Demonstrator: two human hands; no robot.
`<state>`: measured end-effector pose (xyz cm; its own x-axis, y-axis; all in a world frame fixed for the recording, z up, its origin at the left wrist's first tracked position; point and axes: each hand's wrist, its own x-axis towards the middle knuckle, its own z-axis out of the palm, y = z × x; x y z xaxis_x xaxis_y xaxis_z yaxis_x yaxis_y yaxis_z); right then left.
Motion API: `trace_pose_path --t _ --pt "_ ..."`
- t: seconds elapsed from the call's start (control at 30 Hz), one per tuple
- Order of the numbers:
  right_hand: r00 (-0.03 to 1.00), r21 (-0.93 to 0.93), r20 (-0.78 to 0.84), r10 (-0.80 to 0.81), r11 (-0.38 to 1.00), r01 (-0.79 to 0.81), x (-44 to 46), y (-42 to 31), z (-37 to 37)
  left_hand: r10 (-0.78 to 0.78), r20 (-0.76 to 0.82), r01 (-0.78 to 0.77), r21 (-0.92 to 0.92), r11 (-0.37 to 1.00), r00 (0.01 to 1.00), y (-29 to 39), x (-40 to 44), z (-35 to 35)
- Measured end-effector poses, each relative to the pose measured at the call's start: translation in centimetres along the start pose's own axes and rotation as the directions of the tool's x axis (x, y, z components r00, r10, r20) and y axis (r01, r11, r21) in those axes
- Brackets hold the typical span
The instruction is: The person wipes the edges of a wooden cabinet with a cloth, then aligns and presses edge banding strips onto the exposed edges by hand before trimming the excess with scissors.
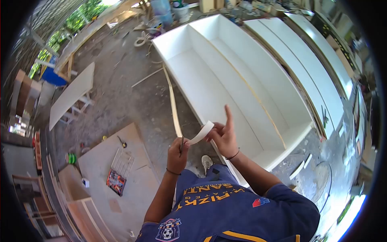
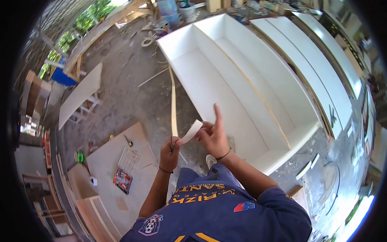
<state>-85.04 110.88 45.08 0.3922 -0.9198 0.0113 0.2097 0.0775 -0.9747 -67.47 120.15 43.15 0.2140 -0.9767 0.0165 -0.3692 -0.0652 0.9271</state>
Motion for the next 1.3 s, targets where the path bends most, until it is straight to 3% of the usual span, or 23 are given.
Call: trace_pose_path --t 0.03,0.1,0.23,0.3,0.4,0.43,0.5,0.53,0.57,0.6,0.67,0.7,0.77,0.8,0.9,1.03,1.07,1.1,1.17,1.2,1.23,1.27,1.3 --pt "0.999 0.153 -0.027 -0.036 0.987 0.040 -0.5 -0.4 -0.9 0.061 -0.009 -0.061 0.040 0.997 0.998 0.0 -0.4 0.2" --pt "0.987 0.006 0.163 0.009 1.000 -0.010 -1.6 -0.6 -2.8 0.148 -0.014 -0.147 0.074 0.986 0.989 0.2 -0.2 0.7" --pt "0.972 0.122 0.220 0.078 0.987 -0.106 -5.2 -1.7 -1.1 0.213 0.027 -0.215 0.138 0.967 0.977 -0.1 -1.2 -0.3" --pt "0.972 0.159 0.098 0.214 0.961 -0.228 -4.9 -1.0 0.0 0.253 0.061 -0.259 0.144 0.955 0.966 -0.5 -1.2 -1.3" --pt "0.986 0.094 0.142 0.091 0.990 -0.104 -4.1 -1.6 3.5 0.294 0.027 -0.295 0.095 0.951 0.955 -1.9 -1.7 -2.8" --pt "0.985 0.065 0.175 0.006 0.998 -0.017 -3.8 -1.6 5.0 0.486 -0.183 -0.387 0.399 0.831 0.855 -3.1 -1.3 -3.4" --pt "0.971 0.038 0.228 -0.070 0.997 0.063 -2.5 -0.7 7.7 0.676 -0.313 -0.334 0.685 0.647 0.667 -7.3 -2.0 -4.9" --pt "0.973 -0.081 0.230 -0.002 0.997 0.021 -1.8 -0.1 8.8 0.275 -0.518 -0.157 0.261 0.953 0.810 -10.5 -3.4 -5.8" --pt "0.972 -0.196 0.224 0.066 0.980 -0.022 -1.6 0.6 10.0 -0.192 -0.497 0.081 -0.237 0.968 0.846 -12.4 -5.1 -6.8" --pt "0.976 -0.164 0.194 0.096 0.984 -0.064 -1.6 1.5 11.6 -0.200 -0.509 0.086 -0.239 0.967 0.838 -12.0 -6.5 -8.1" --pt "0.941 -0.331 0.331 0.075 0.943 0.041 -2.7 3.2 14.9 -0.594 -0.257 0.377 -0.570 0.730 0.762 -11.3 -9.1 -10.3" --pt "0.889 -0.339 0.454 0.065 0.935 0.105 -3.8 3.2 16.8 -0.598 -0.262 0.377 -0.572 0.728 0.757 -13.4 -9.9 -10.9" --pt "0.754 -0.349 0.657 0.007 0.889 0.296 -5.8 1.9 20.2 -0.595 -0.082 0.110 -0.954 0.279 0.800 -18.7 -10.5 -11.5" --pt "0.723 -0.340 0.690 0.045 0.901 0.268 -5.5 1.6 20.6 -0.594 0.019 0.126 -0.982 0.139 0.804 -17.3 -10.3 -12.5" --pt "0.708 -0.285 0.700 0.096 0.946 0.153 -2.8 2.2 20.2 -0.671 0.025 0.087 -0.994 0.059 0.741 -20.3 -6.5 -14.9" --pt "0.719 -0.155 0.678 0.152 0.986 -0.063 2.3 2.8 17.0 -0.598 0.217 0.280 -0.960 0.013 0.771 -19.6 3.8 -17.2" --pt "0.712 -0.210 0.682 0.170 0.977 -0.032 3.6 1.9 16.3 -0.394 0.392 0.427 -0.904 0.000 0.831 -21.5 7.0 -17.4" --pt "0.715 -0.207 0.680 0.163 0.978 -0.026 5.2 1.1 15.9 -0.490 0.372 0.505 -0.846 0.170 0.788 -21.4 10.5 -16.5" --pt "0.711 -0.026 0.693 0.120 0.990 -0.142 7.9 0.0 15.2 -0.488 0.469 0.669 -0.612 0.422 0.736 -23.0 15.9 -15.6" --pt "0.709 -0.015 0.695 0.118 0.989 -0.150 9.3 -0.2 15.0 -0.496 0.472 0.676 -0.609 0.414 0.729 -22.7 17.6 -14.8" --pt "0.709 -0.014 0.694 0.124 0.987 -0.160 10.8 -0.9 14.7 -0.620 0.435 0.737 -0.552 0.390 0.653 -22.4 19.3 -13.8" --pt "0.693 -0.120 0.717 0.077 0.993 0.013 12.7 -2.4 14.4 -0.726 0.383 0.790 -0.497 0.359 0.571 -22.2 21.1 -13.5" --pt "0.667 -0.217 0.744 0.036 0.957 0.191 14.7 -3.4 14.0 -0.725 0.385 0.791 -0.495 0.359 0.571 -23.0 22.8 -14.0"
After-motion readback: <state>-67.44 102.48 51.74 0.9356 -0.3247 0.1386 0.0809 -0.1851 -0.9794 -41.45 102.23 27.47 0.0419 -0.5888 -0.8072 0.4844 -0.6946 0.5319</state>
